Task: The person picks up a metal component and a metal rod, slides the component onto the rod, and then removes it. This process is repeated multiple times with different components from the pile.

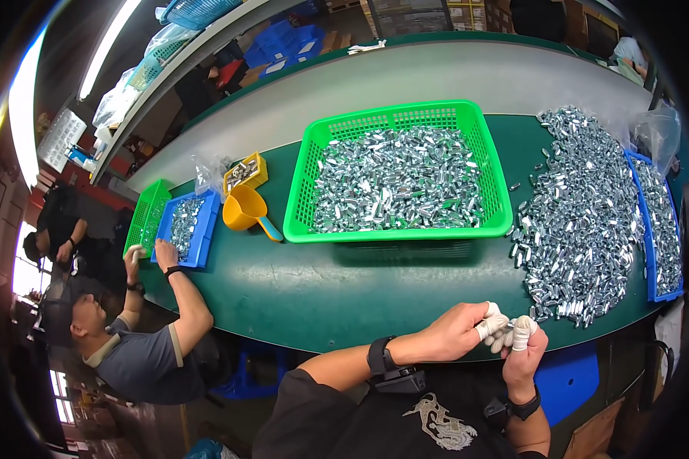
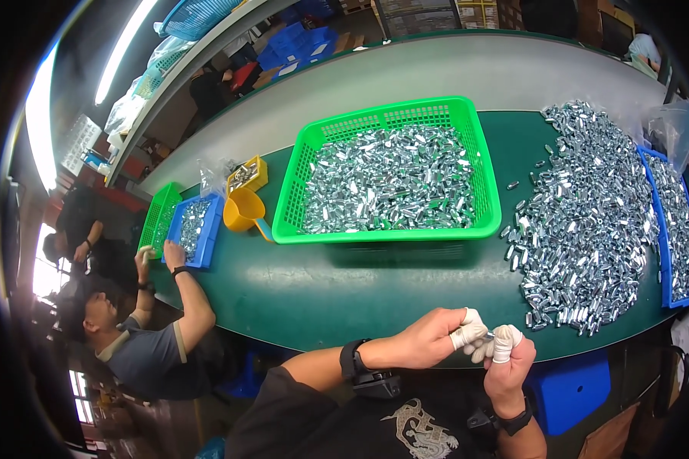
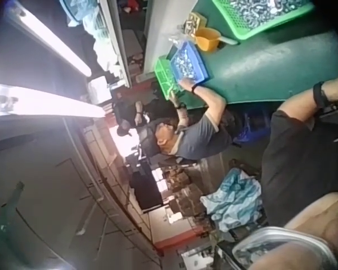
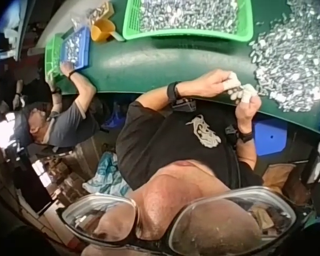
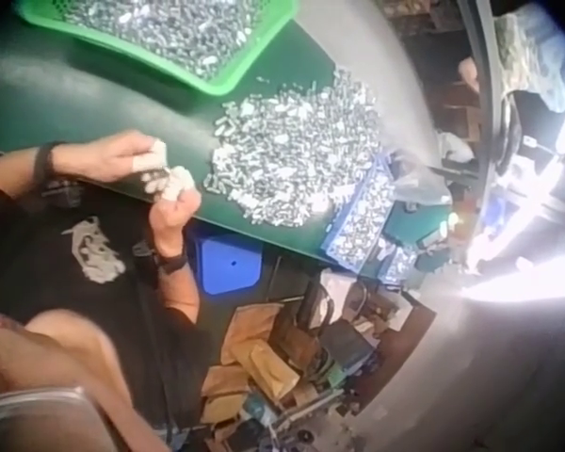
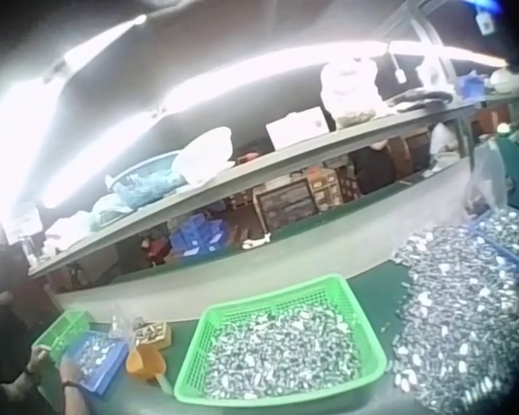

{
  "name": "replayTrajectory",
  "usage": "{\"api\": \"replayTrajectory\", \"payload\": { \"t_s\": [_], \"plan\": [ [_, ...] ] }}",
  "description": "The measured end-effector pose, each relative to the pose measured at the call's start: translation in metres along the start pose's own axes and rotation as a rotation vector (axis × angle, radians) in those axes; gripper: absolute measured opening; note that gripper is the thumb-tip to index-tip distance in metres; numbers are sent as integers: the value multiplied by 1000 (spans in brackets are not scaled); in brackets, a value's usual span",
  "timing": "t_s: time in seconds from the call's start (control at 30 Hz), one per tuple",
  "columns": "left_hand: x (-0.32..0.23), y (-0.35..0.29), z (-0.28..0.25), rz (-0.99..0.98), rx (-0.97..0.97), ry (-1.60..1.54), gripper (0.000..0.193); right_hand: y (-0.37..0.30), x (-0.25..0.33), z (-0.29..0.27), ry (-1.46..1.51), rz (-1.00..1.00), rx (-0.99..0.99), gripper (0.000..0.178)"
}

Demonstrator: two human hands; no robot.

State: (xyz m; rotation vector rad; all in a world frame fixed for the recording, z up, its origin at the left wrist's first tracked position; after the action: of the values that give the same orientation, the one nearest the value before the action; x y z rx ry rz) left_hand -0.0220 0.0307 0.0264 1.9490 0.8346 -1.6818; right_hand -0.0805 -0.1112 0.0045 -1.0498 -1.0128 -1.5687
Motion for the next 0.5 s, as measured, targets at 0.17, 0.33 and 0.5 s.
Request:
{"api": "replayTrajectory", "payload": {
  "t_s": [0.17, 0.33, 0.5],
  "plan": [
    [-1, 3, 1, 371, -346, 503, 9, 3, 2, -1, 101, 156, -33, 43],
    [-5, 3, -4, 482, -354, 680, 17, 7, 2, -4, 190, 275, -109, 44],
    [-19, 5, -45, 529, -642, 899, 16, 20, 6, -29, 314, 154, -307, 45]
  ]
}}
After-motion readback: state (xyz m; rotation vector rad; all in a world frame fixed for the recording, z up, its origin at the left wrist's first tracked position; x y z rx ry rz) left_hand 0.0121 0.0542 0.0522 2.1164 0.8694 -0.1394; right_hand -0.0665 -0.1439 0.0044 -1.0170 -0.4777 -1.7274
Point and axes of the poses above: each hand's wrist, its own y-axis towards the middle knuckle, its own z-axis out of the palm, x = y × z, the point moved 1 cm from there along y, towards the middle knuckle, and after that the axes turned 11 degrees about y, right-handed, at the moved point
